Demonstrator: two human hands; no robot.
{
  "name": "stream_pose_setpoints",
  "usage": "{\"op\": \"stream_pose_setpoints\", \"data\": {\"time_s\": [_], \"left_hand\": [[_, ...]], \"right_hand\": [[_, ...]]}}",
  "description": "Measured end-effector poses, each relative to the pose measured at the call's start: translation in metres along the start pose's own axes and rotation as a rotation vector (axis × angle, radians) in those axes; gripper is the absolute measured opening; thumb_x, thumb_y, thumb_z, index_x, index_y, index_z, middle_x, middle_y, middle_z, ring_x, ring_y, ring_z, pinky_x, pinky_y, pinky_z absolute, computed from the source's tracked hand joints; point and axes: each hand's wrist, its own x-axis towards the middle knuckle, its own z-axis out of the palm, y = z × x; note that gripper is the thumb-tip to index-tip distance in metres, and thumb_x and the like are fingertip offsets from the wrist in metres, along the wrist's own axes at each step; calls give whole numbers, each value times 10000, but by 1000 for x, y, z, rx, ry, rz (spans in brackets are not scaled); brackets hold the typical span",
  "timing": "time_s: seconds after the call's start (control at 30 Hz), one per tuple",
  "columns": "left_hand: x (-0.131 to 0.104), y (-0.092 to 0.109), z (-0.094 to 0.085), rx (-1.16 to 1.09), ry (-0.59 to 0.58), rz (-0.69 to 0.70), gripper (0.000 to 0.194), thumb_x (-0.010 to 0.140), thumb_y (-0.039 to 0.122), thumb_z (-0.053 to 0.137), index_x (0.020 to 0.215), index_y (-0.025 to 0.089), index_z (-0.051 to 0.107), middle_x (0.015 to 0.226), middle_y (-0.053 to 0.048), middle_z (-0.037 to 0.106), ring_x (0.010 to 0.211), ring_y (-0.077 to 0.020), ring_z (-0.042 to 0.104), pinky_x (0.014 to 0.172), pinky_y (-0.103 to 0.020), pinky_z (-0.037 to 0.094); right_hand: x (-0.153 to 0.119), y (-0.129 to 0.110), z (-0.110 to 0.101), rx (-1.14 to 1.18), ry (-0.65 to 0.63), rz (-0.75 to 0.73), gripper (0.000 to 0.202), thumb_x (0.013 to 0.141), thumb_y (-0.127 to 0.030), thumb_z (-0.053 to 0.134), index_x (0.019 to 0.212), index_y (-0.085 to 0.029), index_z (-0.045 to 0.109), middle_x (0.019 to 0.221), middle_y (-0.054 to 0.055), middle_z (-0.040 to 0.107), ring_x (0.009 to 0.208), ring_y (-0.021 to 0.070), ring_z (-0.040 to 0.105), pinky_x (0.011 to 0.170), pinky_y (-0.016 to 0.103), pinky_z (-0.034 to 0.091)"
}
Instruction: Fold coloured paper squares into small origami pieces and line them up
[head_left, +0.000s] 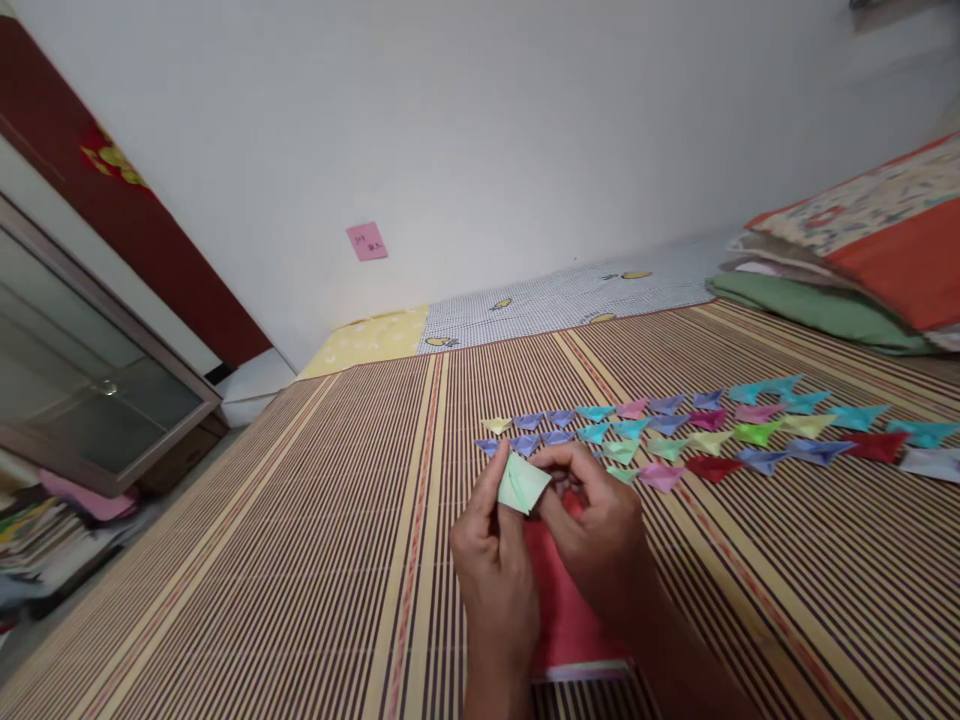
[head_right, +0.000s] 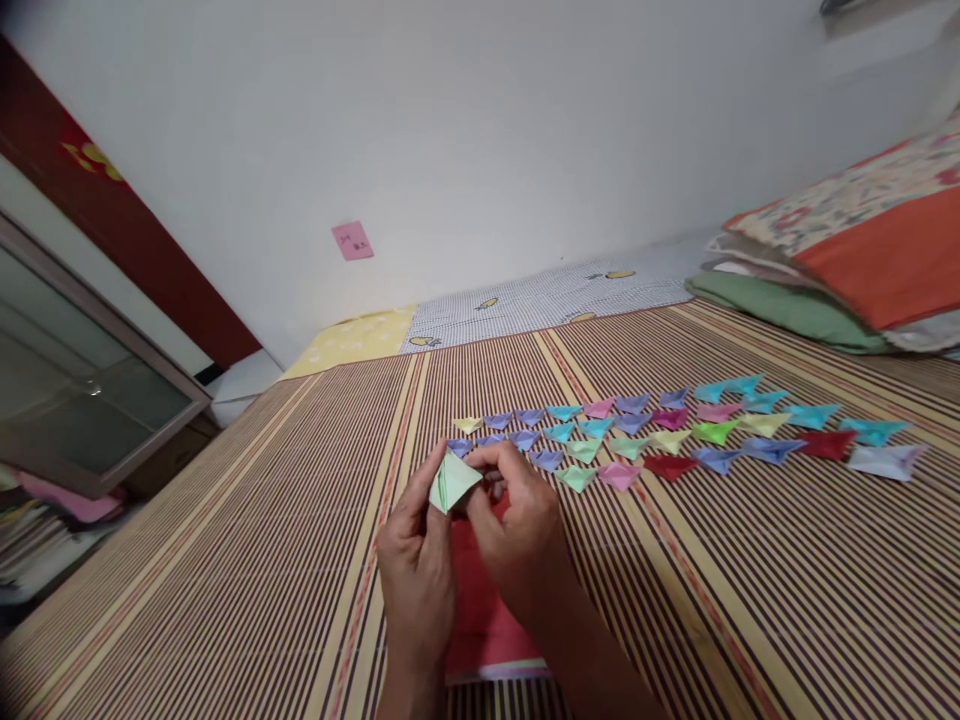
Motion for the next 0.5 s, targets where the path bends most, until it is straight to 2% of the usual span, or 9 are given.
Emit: {"op": "stream_pose_setpoints", "data": {"time_s": [0.2,0.4,0.5], "left_hand": [[0,-4,-1,47,-20,33,481,968,106,493,1348,327,688,1308,-45,745,1149,-218,712,996,-384,572],[1,-5,-2,40,-84,81,491,964,92,485,1321,347,705,1223,-50,751,1037,-217,707,873,-371,589],[2,-4,-2,-18,-94,62,458,964,92,482,1251,326,752,1180,-54,748,1025,-207,698,867,-352,572]], "right_hand": [[-3,2,4,271,-78,189,112,882,-144,595,933,-219,662,764,-14,713,642,139,678,574,224,553],[-4,11,11,474,-40,260,212,854,-89,560,964,-238,664,685,-49,679,528,116,613,511,211,499],[-2,14,12,553,-42,291,221,842,-78,546,952,-236,655,667,-57,670,505,112,602,509,214,501]]}}
